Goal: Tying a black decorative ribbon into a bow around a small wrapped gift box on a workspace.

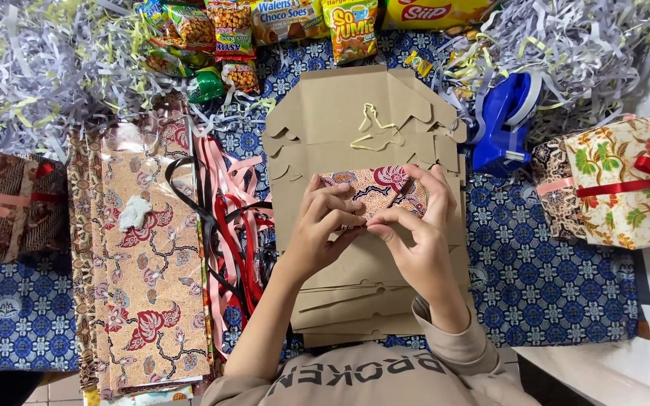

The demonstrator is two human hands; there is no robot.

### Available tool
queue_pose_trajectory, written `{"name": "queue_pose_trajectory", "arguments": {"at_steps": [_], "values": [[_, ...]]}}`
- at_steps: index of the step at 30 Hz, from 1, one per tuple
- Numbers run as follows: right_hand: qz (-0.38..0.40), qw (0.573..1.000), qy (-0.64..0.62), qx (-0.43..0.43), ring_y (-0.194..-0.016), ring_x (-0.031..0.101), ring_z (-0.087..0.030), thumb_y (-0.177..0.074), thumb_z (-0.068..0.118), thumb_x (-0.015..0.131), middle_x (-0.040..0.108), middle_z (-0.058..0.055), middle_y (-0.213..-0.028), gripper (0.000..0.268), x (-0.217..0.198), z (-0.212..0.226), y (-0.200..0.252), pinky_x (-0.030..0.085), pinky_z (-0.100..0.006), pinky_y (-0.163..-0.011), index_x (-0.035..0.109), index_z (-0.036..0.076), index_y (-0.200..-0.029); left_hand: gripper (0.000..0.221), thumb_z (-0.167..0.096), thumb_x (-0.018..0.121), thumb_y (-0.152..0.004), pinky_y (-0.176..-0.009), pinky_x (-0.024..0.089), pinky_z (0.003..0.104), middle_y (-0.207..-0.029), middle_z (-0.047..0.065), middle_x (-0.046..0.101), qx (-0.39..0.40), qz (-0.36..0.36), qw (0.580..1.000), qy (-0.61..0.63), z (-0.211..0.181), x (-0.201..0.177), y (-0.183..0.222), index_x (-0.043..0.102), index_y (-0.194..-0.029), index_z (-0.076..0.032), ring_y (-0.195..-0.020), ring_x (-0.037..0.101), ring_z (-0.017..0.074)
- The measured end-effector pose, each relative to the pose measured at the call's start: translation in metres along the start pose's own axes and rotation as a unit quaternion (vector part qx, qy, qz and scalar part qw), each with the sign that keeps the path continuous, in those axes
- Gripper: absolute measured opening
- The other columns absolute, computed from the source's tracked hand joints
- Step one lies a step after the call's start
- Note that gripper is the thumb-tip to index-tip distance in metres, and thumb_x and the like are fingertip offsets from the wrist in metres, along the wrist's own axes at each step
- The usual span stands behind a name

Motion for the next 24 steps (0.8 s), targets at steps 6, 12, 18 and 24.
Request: {"name": "queue_pose_trajectory", "arguments": {"at_steps": [6, 12, 18, 24], "values": [[-0.005, 0.999, 0.029, -0.017, -0.138, 0.019, -0.039, -0.088, 0.026, 0.066, 0.036, -0.009, -0.139, 0.011, 0.002, -0.002, -0.001, 0.020, -0.053, -0.113, 0.066, 0.014, -0.086, 0.015, -0.019, 0.078, -0.077, -0.116, 0.022, 0.046, -0.099, 0.000, 0.064, 0.001, -0.003, 1.000, 0.005, -0.001, -0.001, -0.002, 0.068, -0.089, -0.017, -0.112, 0.058, 0.0230], [-0.012, 0.998, 0.048, -0.028, -0.139, 0.016, -0.037, -0.084, 0.029, 0.070, 0.034, -0.007, -0.140, 0.011, 0.008, -0.014, 0.003, 0.020, -0.051, -0.114, 0.068, 0.018, -0.087, 0.018, -0.018, 0.080, -0.076, -0.115, 0.022, 0.045, -0.099, -0.001, 0.065, -0.004, -0.005, 1.000, 0.002, 0.001, -0.001, -0.001, 0.068, -0.090, -0.017, -0.110, 0.059, 0.0229], [-0.010, 0.998, 0.041, -0.056, -0.139, 0.017, -0.039, -0.084, 0.028, 0.071, 0.029, -0.010, -0.142, 0.013, 0.005, -0.010, -0.003, 0.021, -0.051, -0.115, 0.068, 0.019, -0.094, 0.021, -0.016, 0.080, -0.074, -0.115, 0.022, 0.044, -0.099, -0.001, 0.064, -0.006, 0.001, 1.000, 0.002, 0.001, -0.001, -0.001, 0.067, -0.091, -0.016, -0.110, 0.059, 0.0227], [-0.029, 0.991, 0.087, -0.095, -0.136, 0.021, -0.040, -0.084, 0.030, 0.072, 0.025, -0.015, -0.144, 0.028, 0.006, -0.013, -0.002, 0.025, -0.053, -0.112, 0.066, 0.016, -0.107, 0.020, -0.015, 0.080, -0.075, -0.115, 0.022, 0.044, -0.098, 0.000, 0.064, -0.003, 0.001, 1.000, 0.003, 0.001, -0.001, -0.003, 0.066, -0.090, -0.016, -0.109, 0.059, 0.0232]]}}
Point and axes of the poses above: each hand's wrist, its own y-axis away from the middle knuckle, its own x-axis out of the palm, z = x × y, the point moved 1 cm from there along -y, towards the middle knuckle
